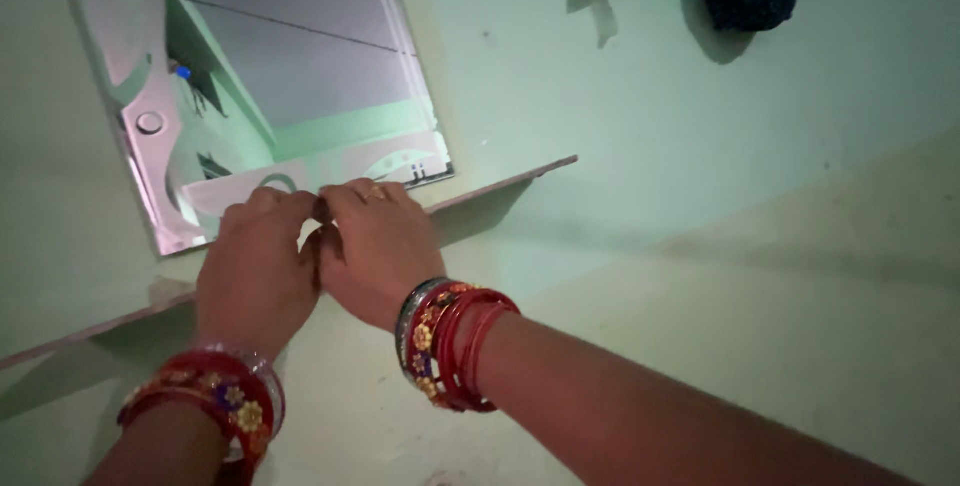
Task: The person retrieves toothbrushes and toothpaste from a shelf above a sink. They then apply toothpaste to the toothbrushes and rinse them under running water from the faucet.
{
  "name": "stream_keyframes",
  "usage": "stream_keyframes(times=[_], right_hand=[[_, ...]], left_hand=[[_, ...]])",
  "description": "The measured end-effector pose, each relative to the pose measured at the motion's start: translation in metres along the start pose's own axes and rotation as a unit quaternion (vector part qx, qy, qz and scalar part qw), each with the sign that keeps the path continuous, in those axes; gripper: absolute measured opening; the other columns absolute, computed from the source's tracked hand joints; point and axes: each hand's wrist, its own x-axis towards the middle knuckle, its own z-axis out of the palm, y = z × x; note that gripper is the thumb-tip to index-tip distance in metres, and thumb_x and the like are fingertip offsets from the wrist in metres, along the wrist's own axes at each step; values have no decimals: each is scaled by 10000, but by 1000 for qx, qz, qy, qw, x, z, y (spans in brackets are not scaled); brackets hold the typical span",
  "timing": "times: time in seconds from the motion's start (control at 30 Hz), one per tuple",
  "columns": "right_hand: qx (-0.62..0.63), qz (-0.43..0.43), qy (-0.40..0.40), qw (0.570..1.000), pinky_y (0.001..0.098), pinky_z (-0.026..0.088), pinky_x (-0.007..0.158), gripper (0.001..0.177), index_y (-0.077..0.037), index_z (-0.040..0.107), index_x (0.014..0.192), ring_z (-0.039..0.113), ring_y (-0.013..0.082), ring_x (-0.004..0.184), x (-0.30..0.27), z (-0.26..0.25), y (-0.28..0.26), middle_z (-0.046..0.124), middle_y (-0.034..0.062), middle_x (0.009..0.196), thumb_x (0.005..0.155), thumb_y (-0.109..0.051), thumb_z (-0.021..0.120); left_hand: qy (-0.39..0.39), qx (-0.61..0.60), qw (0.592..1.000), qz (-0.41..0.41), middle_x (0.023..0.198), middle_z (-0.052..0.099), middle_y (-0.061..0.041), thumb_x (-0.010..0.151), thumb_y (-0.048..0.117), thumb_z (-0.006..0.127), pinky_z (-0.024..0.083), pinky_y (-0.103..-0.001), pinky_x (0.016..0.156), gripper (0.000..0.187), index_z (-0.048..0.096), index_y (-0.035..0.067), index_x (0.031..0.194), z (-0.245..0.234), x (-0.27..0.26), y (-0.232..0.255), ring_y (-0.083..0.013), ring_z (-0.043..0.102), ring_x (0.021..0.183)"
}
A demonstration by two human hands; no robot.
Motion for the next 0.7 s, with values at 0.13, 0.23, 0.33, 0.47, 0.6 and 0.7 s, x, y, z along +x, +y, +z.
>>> stream_keyframes(times=[0.13,0.23,0.33,0.47,0.6,0.7], right_hand=[[-85,-18,-35,996,519,336,1135,392,-24,642,1206,513,384,1293,2,-6,32,641,182,1306,848,-183,621],[-144,12,-79,986,570,215,1193,456,-38,592,1294,390,393,1401,-1,-12,47,549,197,1424,868,-202,614],[-183,58,-140,971,599,142,1210,502,-47,522,1365,289,393,1469,-2,-21,57,432,217,1514,906,-234,601],[-218,98,-211,948,591,93,1224,610,-60,434,1426,198,388,1510,-3,-34,67,278,221,1604,896,-279,641],[-254,111,-242,930,582,104,1222,761,-51,320,1499,195,388,1503,-5,-42,74,240,221,1611,889,-335,676],[-271,119,-261,919,575,108,1226,794,-46,289,1509,207,364,1508,-7,-46,80,245,212,1617,891,-349,685]], left_hand=[[-88,-11,996,-26,1133,669,-141,904,188,651,514,-482,931,267,731,137,1154,17,24,0,-360,618,1074],[-137,-12,990,-31,1114,679,-158,978,308,556,513,-498,945,305,719,130,1165,31,39,3,-369,648,1056],[-189,5,981,-43,1122,682,-161,1014,384,474,506,-509,955,373,703,141,1179,44,51,8,-376,653,1069],[-246,2,968,-52,1114,743,-154,1058,408,402,522,-490,992,433,700,126,1196,60,65,17,-358,700,1070],[-263,-13,963,-49,1122,751,-140,1066,408,365,501,-487,1023,440,655,130,1245,77,79,21,-344,695,1100],[-270,-18,962,-46,1205,720,-129,1052,413,363,489,-493,1043,449,638,153,1294,91,86,22,-346,668,1153]])
